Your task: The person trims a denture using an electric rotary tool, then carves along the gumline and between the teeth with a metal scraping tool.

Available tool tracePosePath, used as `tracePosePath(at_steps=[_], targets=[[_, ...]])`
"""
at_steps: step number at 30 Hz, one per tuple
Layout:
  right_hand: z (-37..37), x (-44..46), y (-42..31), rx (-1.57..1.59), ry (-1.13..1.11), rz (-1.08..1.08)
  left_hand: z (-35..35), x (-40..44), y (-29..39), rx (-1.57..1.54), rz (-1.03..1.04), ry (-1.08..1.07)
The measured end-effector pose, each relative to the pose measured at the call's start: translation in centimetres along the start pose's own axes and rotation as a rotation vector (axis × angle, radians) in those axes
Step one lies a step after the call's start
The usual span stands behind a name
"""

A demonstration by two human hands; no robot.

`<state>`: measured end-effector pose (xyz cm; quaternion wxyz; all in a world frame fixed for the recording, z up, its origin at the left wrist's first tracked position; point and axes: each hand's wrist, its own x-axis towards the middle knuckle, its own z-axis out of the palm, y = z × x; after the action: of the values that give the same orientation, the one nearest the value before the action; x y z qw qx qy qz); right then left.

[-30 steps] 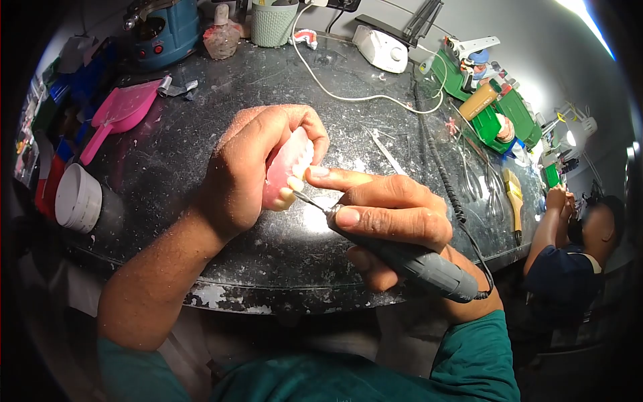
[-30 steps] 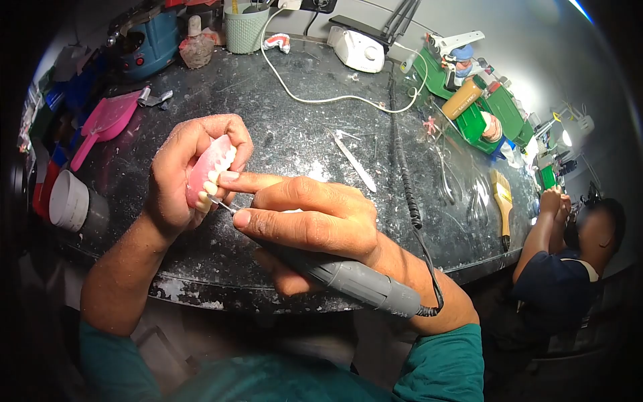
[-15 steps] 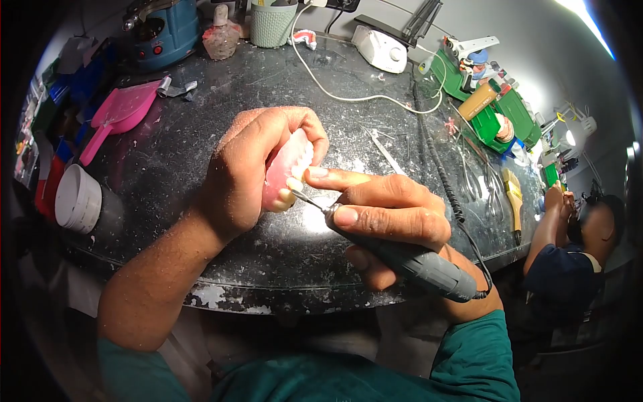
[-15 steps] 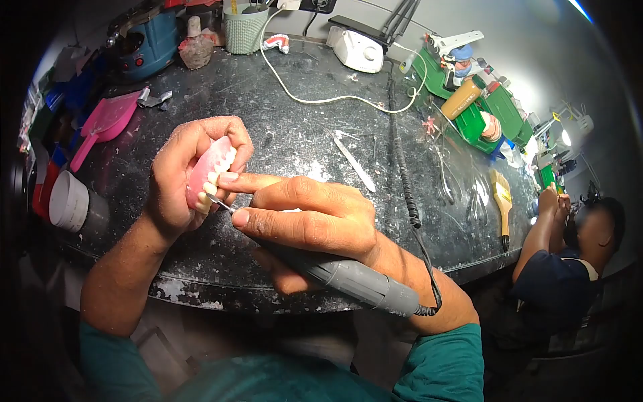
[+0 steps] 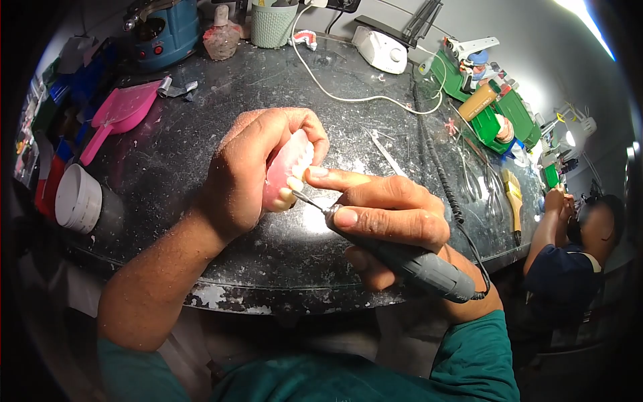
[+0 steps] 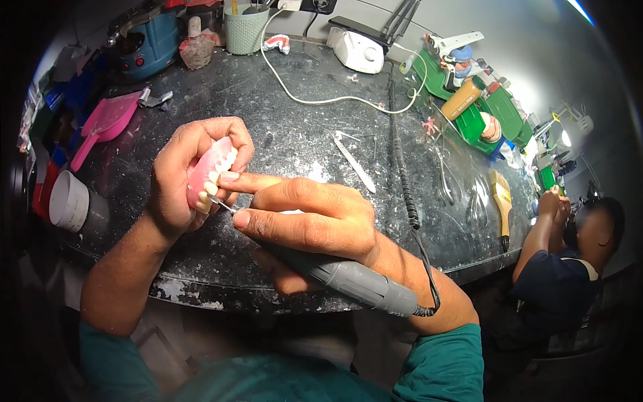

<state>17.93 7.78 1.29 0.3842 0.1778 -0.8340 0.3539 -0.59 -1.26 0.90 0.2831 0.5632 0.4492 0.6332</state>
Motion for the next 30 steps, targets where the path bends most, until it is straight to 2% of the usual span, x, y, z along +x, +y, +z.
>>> tracePosePath(at_steps=[4,6,11,13,14,16,18,20,22,24,28,30], targets=[[0.1,-0.1,0.4,0.007,-0.005,0.005,0.1,-0.1,0.0,-0.008,-0.004,0.004],[0.5,-0.4,1.4,0.005,0.092,-0.111,0.1,0.0,-0.2,-0.016,-0.012,0.009],[0.2,-0.2,1.1,0.034,0.098,-0.096,0.2,-0.1,-0.4,-0.071,-0.028,0.022],[0.5,0.0,1.3,0.106,0.201,-0.091,-0.3,-0.1,-0.4,-0.473,-0.223,-0.03],[0.2,-0.1,1.7,0.058,0.221,-0.125,-0.1,0.0,-0.5,-0.469,-0.22,-0.038],[-0.3,-0.2,2.6,0.015,0.288,-0.171,0.6,0.1,-0.5,-0.418,-0.091,0.115],[-0.3,-0.2,2.4,-0.039,0.343,-0.139,0.5,0.0,0.0,-0.409,-0.087,0.03],[-0.6,0.1,2.4,-0.122,0.378,-0.184,1.5,0.1,0.2,-0.189,0.014,0.139],[-0.9,0.2,2.4,-0.168,0.41,-0.204,1.8,-0.1,-0.1,-0.244,0.064,0.108],[-1.2,0.4,2.5,-0.224,0.429,-0.22,2.5,0.0,0.0,-0.233,0.217,0.156],[-1.0,0.1,2.6,-0.223,0.438,-0.187,2.5,-0.4,0.0,-0.204,0.269,0.136],[-0.5,0.1,3.2,-0.085,0.453,-0.259,2.3,-0.3,-0.3,-0.145,0.294,0.092]])
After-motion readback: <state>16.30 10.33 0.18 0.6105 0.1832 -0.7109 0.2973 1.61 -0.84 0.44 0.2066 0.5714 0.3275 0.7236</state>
